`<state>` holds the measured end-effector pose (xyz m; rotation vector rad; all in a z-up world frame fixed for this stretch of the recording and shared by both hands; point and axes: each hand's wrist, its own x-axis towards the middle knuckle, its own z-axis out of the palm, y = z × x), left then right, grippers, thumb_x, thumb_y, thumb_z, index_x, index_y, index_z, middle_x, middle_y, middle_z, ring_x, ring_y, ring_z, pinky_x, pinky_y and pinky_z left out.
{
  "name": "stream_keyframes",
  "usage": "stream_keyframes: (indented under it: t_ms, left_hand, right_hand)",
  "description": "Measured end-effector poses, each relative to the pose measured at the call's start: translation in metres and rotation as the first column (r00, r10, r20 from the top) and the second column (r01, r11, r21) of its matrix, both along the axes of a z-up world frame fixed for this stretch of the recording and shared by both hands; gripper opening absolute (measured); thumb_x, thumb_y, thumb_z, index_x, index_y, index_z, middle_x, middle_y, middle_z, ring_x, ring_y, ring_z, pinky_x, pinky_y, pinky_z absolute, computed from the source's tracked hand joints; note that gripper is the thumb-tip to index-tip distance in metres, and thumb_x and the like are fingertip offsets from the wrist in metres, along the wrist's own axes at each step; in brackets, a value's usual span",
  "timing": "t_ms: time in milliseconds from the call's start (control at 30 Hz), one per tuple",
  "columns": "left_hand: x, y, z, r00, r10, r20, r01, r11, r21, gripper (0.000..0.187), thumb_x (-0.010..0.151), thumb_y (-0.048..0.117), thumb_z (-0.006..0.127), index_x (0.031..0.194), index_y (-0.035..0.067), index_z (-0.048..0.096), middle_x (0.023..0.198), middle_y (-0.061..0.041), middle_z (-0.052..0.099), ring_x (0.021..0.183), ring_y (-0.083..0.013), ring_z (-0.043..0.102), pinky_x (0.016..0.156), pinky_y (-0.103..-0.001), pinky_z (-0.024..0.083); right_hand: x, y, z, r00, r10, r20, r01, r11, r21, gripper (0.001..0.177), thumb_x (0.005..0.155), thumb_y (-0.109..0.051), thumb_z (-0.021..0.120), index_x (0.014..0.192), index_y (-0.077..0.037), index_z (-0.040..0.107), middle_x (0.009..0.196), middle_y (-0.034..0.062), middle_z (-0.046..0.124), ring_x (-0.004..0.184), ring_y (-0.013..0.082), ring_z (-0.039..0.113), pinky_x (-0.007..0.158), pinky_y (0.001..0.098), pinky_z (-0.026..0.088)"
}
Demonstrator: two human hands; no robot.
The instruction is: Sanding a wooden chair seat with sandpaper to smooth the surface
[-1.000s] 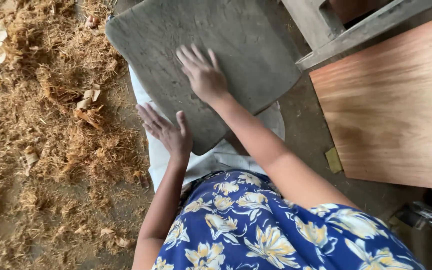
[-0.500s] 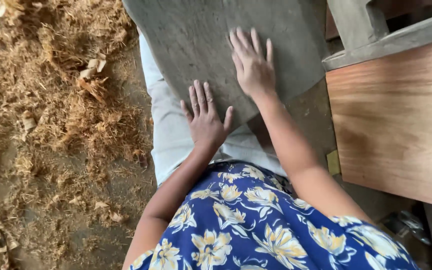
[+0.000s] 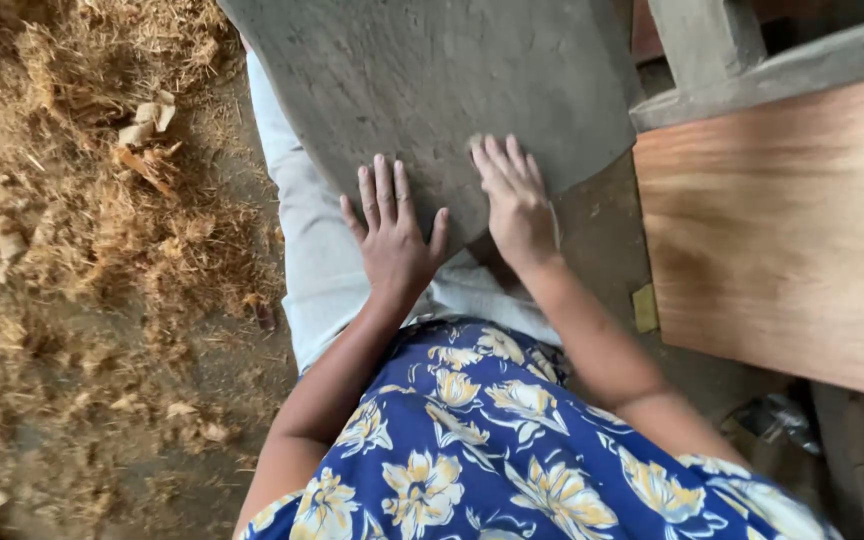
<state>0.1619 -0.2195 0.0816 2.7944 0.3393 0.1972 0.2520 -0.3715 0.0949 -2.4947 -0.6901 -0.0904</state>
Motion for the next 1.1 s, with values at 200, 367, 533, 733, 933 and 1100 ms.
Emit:
stream_keyframes:
  t_ms: [200, 367, 533, 733, 933, 1100]
  left_hand:
    - [0.001, 0.0, -0.002, 0.998, -0.024, 0.054, 0.024, 1.0, -0.004, 0.08, 0.098, 0.049, 0.062, 0.155, -0.003, 0.04, 0.165, -0.02, 0.03, 0.155, -0.0382, 0.018, 0.123, -0.06, 0.005]
    - [0.0, 0.001, -0.001, 0.999, 0.02, 0.042, -0.019, 1.0, -0.011, 0.077, 0.097, 0.047, 0.062, 0.155, 0.001, 0.042, 0.165, -0.018, 0.033, 0.154, -0.0374, 0.023, 0.124, -0.059, 0.01]
    - [0.005, -0.002, -0.012, 0.99, 0.056, 0.128, -0.06, 0.998, 0.032, 0.075, 0.091, 0.044, 0.068, 0.153, 0.008, 0.049, 0.163, -0.017, 0.038, 0.15, -0.0407, 0.034, 0.119, -0.065, 0.017]
    - [0.002, 0.0, -0.015, 0.99, 0.04, 0.133, -0.045, 0.998, 0.038, 0.073, 0.091, 0.044, 0.068, 0.154, 0.01, 0.049, 0.163, -0.016, 0.038, 0.15, -0.0405, 0.032, 0.118, -0.066, 0.017]
    - [0.002, -0.003, -0.015, 0.981, 0.049, 0.188, -0.06, 0.997, 0.056, 0.071, 0.088, 0.043, 0.07, 0.149, 0.01, 0.054, 0.16, -0.015, 0.043, 0.148, -0.04, 0.037, 0.118, -0.065, 0.021]
    - [0.004, 0.0, -0.015, 0.974, 0.061, 0.219, -0.068, 0.997, 0.027, 0.068, 0.089, 0.042, 0.07, 0.148, 0.011, 0.056, 0.159, -0.015, 0.045, 0.147, -0.0396, 0.039, 0.117, -0.065, 0.022]
  right_hand:
    - [0.147, 0.081, -0.064, 0.98, -0.094, 0.175, 0.091, 0.996, 0.024, 0.047, 0.101, -0.009, 0.066, 0.146, -0.013, 0.058, 0.152, 0.005, 0.056, 0.145, 0.0339, 0.044, 0.116, 0.0528, 0.036]
    - [0.106, 0.066, -0.034, 0.998, 0.035, 0.047, -0.037, 0.998, 0.055, 0.047, 0.106, -0.015, 0.057, 0.152, -0.009, 0.048, 0.157, 0.0101, 0.049, 0.149, 0.0386, 0.038, 0.122, 0.0568, 0.032]
    - [0.013, -0.023, -0.025, 0.987, 0.01, 0.163, -0.001, 0.999, -0.052, 0.047, 0.104, -0.019, 0.062, 0.15, -0.021, 0.057, 0.152, 0.0044, 0.057, 0.142, 0.0302, 0.049, 0.111, 0.0472, 0.044]
    - [0.112, 0.036, -0.041, 0.991, -0.104, 0.088, 0.114, 0.986, -0.124, 0.046, 0.11, -0.026, 0.054, 0.155, -0.028, 0.048, 0.157, -0.0011, 0.051, 0.147, 0.0246, 0.043, 0.118, 0.0518, 0.036]
    - [0.145, 0.072, -0.036, 0.985, -0.174, 0.01, 0.173, 0.966, -0.192, 0.047, 0.112, -0.025, 0.054, 0.157, -0.028, 0.043, 0.163, -0.0027, 0.043, 0.153, 0.0227, 0.033, 0.124, 0.0537, 0.03]
    - [0.004, -0.004, -0.008, 0.979, -0.045, 0.201, 0.079, 0.983, -0.167, 0.051, 0.107, -0.024, 0.054, 0.157, -0.023, 0.046, 0.158, 0.0011, 0.05, 0.147, 0.0262, 0.044, 0.118, 0.0505, 0.037]
